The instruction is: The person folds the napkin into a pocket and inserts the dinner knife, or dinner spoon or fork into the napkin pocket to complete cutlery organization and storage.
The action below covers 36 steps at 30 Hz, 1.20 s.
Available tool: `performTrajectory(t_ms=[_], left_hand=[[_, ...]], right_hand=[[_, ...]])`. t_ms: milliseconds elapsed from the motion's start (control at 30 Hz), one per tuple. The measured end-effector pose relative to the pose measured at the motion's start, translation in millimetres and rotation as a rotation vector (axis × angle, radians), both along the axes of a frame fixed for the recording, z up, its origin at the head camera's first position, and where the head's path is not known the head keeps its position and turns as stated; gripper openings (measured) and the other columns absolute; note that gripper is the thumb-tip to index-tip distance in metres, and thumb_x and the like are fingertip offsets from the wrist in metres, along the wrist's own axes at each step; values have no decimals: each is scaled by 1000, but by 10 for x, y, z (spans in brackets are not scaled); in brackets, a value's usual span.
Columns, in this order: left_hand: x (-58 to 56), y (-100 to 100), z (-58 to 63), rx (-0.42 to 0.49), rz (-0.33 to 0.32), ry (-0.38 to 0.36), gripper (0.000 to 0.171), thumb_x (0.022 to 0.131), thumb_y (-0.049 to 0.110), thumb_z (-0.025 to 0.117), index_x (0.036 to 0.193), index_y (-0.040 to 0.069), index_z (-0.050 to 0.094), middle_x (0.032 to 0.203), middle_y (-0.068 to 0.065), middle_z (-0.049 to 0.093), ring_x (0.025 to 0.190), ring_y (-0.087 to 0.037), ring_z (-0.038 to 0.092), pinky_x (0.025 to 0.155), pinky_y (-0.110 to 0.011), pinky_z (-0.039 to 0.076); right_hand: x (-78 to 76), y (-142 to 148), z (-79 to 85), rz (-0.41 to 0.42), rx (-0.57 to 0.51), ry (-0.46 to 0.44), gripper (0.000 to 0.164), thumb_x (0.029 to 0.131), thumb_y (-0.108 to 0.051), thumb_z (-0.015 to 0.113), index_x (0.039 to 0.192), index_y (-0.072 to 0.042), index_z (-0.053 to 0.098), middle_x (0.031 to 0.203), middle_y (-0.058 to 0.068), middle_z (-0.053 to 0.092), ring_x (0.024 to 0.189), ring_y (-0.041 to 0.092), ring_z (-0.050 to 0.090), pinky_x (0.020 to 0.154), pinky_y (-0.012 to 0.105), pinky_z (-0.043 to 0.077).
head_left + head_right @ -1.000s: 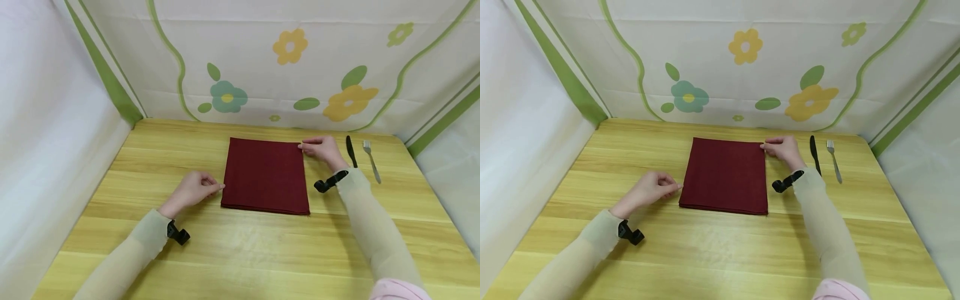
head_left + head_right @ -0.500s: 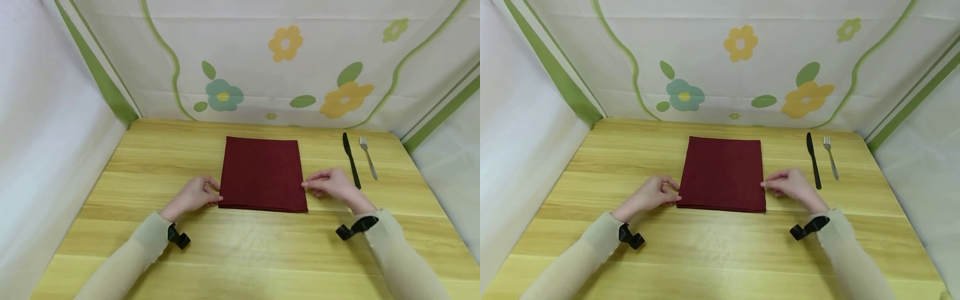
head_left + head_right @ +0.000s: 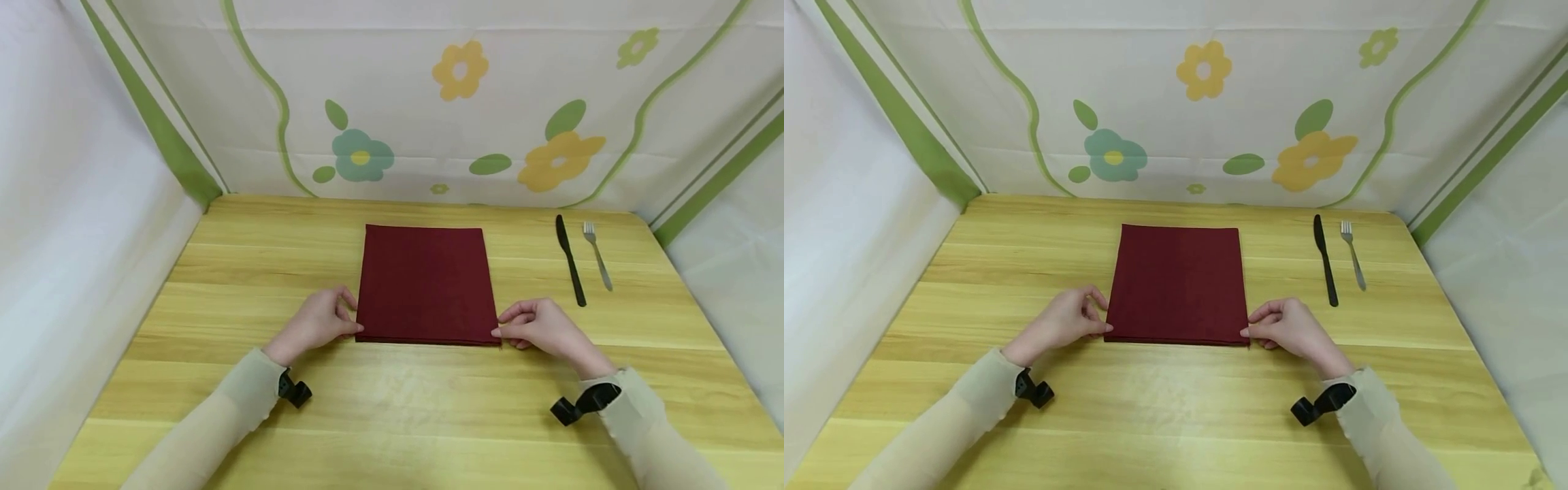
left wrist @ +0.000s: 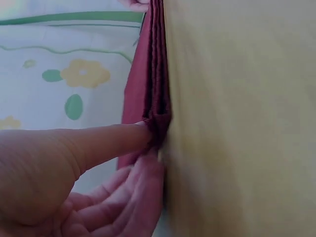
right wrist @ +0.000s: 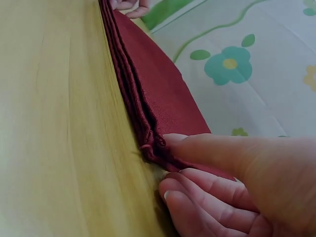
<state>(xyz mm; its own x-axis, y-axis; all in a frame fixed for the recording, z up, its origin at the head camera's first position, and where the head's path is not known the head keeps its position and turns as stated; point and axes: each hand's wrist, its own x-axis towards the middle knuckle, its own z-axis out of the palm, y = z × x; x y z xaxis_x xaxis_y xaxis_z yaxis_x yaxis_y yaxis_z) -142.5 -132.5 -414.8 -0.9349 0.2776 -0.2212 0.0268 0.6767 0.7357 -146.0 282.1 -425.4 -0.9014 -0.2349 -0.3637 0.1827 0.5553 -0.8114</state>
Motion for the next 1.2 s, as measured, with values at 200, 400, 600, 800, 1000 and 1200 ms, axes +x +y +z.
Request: performTrajectory(t_ms=[200,400,600,800,1000,1200], left_hand=[[-54,232,65,154,-108,134,39,85,16,86,115,4,66,88,-2,66,76,-17,62,69,-34,55],[-116,712,53,345,-282,105,38,88,21,84,120,4,69,110,-9,70,99,-22,66,87,-32,55],[-186,1233,-47,368,-387,78,39,88,22,84,122,8,72,110,-2,71,101,-14,66,87,-23,54],[-191,1607,-127,335,-459,65,36,87,18,85,119,8,73,105,3,71,95,-5,65,82,-16,52],[-204,1796,-200,262,-425,71,29,85,16,86,111,9,76,98,7,72,86,0,64,76,-14,52],[-198,1906,-204,162,-398,138,19,85,16,86,101,12,80,84,12,71,75,5,61,69,-13,50]], right_hand=[[66,65,14,-7,-101,-26,39,92,-22,79,116,8,70,93,15,75,78,25,71,68,36,61],[160,96,31,-12,-170,-77,46,92,-18,79,126,10,66,100,17,75,83,24,73,73,36,61],[209,77,27,-28,-157,-56,49,91,-18,80,129,9,65,100,16,75,88,24,74,75,35,61],[241,61,2,-71,-181,-66,50,91,-17,80,131,8,64,105,16,75,93,23,74,78,34,60],[267,60,-30,-84,-184,-62,50,91,-19,80,131,7,65,107,15,75,97,20,73,80,30,59],[284,43,-25,-103,-184,-63,50,90,-20,81,131,5,66,107,13,75,99,16,72,81,28,58]])
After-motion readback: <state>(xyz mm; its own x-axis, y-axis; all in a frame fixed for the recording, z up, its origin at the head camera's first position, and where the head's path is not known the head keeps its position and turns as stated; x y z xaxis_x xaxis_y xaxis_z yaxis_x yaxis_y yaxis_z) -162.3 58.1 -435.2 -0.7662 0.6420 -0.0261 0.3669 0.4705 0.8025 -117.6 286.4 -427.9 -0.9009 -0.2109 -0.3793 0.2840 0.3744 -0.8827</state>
